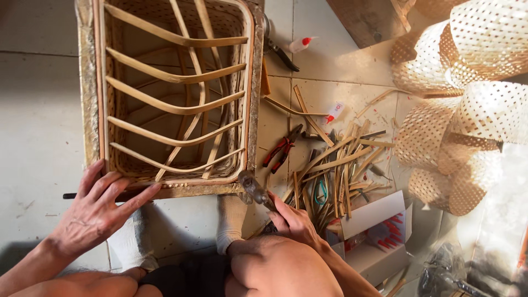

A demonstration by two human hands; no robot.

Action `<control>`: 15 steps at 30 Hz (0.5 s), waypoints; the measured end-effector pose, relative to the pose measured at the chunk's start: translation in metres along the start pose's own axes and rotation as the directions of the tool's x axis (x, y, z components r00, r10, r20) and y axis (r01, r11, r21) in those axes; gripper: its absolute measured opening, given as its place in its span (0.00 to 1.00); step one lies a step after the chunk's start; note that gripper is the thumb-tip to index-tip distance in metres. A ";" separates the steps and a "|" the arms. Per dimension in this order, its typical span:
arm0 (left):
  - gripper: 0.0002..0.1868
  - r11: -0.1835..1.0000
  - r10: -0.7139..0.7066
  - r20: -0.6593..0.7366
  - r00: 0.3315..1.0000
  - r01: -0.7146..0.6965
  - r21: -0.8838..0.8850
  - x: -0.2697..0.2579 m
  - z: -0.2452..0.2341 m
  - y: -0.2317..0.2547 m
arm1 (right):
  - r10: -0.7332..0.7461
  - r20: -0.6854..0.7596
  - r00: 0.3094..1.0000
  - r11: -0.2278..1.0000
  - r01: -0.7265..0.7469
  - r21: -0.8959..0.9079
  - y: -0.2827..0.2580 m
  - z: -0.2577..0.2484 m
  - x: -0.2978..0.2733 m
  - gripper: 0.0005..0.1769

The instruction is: The person constructs a rectangular basket by inserting and securing bamboo strips into a wooden jig. They use pliers to cut strips, a hammer to tap them into place, and apply glue to the frame edges to hold the structure.

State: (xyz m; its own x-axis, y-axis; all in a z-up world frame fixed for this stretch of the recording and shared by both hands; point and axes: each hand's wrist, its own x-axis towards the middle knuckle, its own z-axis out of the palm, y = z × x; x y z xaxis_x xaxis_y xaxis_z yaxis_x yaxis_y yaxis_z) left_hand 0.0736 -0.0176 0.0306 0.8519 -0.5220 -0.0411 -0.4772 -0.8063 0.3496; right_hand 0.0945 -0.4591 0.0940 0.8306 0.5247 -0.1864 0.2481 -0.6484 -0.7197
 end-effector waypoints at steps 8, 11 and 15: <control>0.36 0.943 -0.078 -0.422 0.903 -0.071 -0.326 0.002 0.009 -0.004 | -0.248 0.234 0.940 0.953 0.280 -0.116 -0.020 -0.009 0.052 0.27; 0.36 0.914 -0.279 -0.492 0.825 0.071 -0.399 -0.008 0.011 0.005 | -0.296 0.333 0.895 0.924 0.356 -0.135 -0.039 -0.006 0.072 0.31; 0.33 0.483 -0.766 -0.184 0.616 0.362 -0.797 -0.010 0.013 0.003 | -0.299 0.425 0.855 0.924 0.370 -0.094 -0.058 0.004 0.099 0.32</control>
